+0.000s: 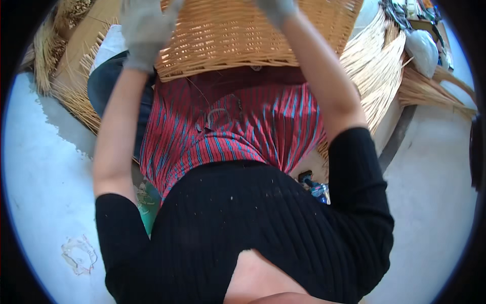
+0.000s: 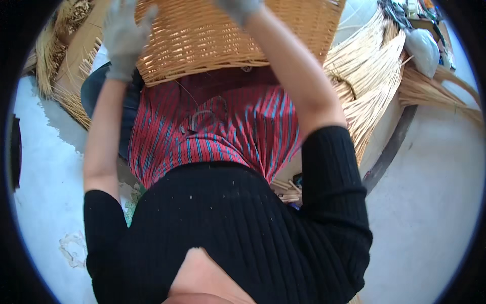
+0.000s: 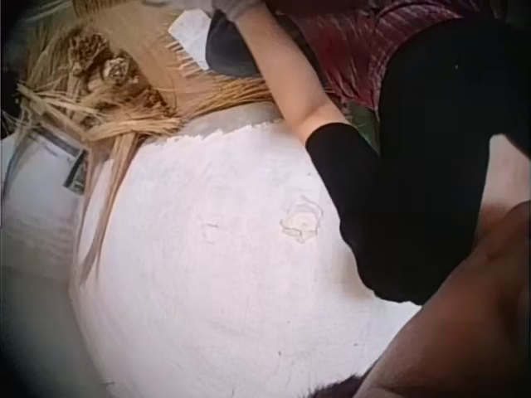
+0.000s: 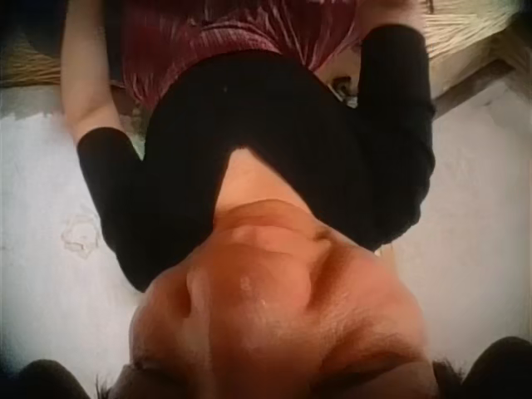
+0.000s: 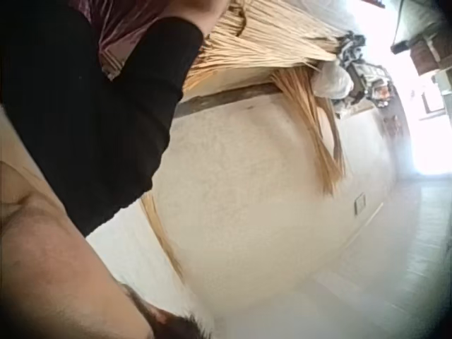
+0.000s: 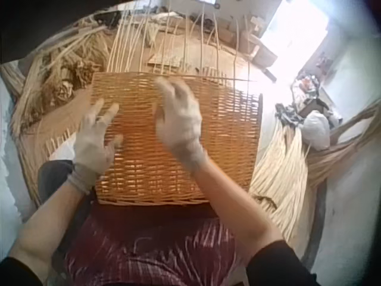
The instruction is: Weaving a wicker basket, checking dimensions with a tape measure, and trimming materials.
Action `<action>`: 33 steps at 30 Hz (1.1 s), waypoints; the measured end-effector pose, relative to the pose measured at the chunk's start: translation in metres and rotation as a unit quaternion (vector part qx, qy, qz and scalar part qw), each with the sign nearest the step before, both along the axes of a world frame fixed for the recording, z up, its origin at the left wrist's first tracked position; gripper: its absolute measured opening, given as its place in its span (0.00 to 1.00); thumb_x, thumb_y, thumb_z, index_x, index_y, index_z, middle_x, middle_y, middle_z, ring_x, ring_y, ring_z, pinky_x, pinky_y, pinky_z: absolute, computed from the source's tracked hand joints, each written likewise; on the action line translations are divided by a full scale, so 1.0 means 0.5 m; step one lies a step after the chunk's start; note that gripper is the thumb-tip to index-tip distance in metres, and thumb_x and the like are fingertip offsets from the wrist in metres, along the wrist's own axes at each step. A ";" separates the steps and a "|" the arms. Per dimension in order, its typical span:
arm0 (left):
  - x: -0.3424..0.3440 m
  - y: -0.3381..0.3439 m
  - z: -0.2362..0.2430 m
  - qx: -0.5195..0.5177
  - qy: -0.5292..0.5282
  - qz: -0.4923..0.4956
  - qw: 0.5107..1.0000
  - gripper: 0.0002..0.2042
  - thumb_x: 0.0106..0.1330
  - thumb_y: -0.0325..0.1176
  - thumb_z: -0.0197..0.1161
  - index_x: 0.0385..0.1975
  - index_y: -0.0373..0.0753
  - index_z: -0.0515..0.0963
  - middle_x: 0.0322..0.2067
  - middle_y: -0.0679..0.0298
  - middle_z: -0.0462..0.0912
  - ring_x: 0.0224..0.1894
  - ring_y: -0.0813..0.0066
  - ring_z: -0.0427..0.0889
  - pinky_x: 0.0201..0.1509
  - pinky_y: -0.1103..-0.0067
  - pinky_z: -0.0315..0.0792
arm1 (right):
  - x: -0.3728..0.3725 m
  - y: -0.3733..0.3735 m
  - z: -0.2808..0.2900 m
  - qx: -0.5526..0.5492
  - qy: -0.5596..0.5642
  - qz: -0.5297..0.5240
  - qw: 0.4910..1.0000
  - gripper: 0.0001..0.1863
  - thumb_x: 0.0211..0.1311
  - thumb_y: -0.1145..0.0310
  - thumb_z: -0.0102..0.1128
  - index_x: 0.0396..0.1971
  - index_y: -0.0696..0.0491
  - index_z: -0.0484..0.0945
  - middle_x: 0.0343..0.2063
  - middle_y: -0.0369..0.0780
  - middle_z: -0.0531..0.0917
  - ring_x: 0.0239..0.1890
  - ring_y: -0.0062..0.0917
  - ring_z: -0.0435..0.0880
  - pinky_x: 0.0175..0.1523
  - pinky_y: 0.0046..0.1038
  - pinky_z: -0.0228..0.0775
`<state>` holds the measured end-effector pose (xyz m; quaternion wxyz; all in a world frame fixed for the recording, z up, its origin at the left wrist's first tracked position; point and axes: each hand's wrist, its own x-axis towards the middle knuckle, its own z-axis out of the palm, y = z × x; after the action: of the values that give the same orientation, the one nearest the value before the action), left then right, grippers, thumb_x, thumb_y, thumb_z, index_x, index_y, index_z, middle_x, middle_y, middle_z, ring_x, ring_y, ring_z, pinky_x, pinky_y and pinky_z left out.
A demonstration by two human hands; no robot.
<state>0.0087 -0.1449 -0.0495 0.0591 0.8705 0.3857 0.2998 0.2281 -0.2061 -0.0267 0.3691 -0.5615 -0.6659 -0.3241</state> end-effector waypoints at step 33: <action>-0.154 0.076 -0.148 0.004 -0.122 0.023 0.992 0.34 0.73 0.48 0.56 0.71 0.36 0.55 0.55 0.39 0.70 0.53 0.38 0.75 0.51 0.60 0.76 | -0.057 -0.208 -0.835 -0.606 0.280 -0.310 0.678 0.20 0.65 0.68 0.53 0.56 0.53 0.77 0.54 0.45 0.79 0.54 0.34 0.80 0.55 0.36 0.76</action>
<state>-0.0683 -0.1070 -0.1234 0.0950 0.8184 0.3943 0.4070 0.1998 -0.3103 -0.4443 -0.0042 -0.9008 -0.3706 0.2265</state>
